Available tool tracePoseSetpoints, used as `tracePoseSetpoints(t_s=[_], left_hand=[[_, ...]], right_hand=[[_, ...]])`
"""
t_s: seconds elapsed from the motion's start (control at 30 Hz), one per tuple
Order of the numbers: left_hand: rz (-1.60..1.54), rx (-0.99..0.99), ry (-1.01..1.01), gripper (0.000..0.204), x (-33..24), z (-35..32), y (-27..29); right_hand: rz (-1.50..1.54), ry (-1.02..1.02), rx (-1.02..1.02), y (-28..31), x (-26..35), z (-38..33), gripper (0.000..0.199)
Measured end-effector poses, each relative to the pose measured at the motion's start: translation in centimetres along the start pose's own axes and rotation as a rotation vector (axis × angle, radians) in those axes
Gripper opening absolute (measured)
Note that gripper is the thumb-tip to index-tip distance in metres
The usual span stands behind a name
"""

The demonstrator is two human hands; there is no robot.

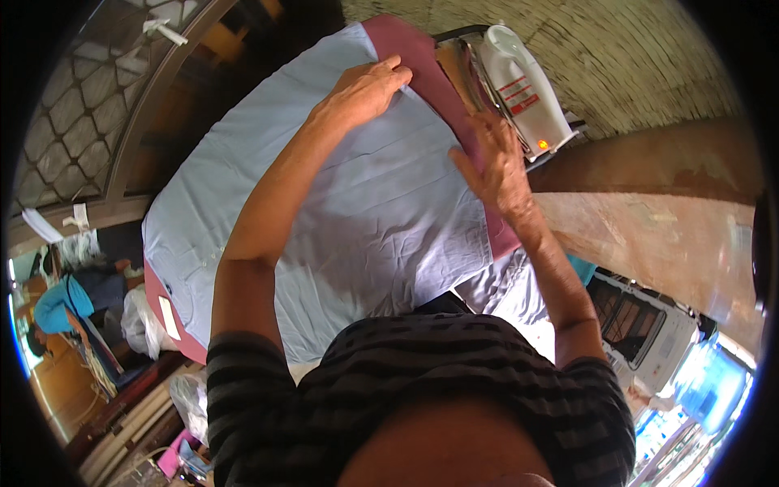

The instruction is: The person irons a blue shirt on a padded surface, moving the iron across the fabric and adjusting the shirt several times, then lifts the shirt and sits down.

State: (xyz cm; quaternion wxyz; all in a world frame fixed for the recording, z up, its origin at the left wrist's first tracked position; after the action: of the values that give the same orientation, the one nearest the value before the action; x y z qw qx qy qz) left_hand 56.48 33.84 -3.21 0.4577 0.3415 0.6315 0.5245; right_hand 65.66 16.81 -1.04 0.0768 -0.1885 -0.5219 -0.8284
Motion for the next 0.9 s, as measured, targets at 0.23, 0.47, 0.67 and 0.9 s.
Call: tracePoseSetpoints(t_s=[0.23, 0.47, 0.67, 0.9], left_hand=[[-0.159, -0.977, -0.093, 0.036, -1.0, -5.0, 3.9], [-0.119, -1.126, 0.006, 0.03, -2.2, -5.5, 0.6], [-0.042, -1.103, 0.087, 0.024, -2.6, -2.0, 0.6], [-0.139, -0.941, 0.198, 0.045, -2.1, -7.6, 0.8]], right_hand=[[0.251, -0.211, 0.21, -5.7, -0.7, -1.5, 0.036], [0.412, -0.312, 0.339, -4.0, -4.7, -2.4, 0.038], [0.205, -0.307, 0.345, -3.0, -6.6, -0.8, 0.032], [-0.077, -0.077, 0.058, 3.2, -3.1, 2.1, 0.036]])
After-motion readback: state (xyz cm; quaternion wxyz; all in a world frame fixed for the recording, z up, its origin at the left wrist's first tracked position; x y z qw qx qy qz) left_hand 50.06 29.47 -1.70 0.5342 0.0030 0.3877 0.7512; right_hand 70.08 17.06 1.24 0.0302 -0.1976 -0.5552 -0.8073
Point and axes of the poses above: each hand's wrist, its own z-axis towards the middle knuckle, its own y-axis out of the back of the hand, x = y × z, the point moved 9 cm from there along z, towards the middle knuckle, and after that the axes turned 9 degrees about -y, right-handed, at the moved point
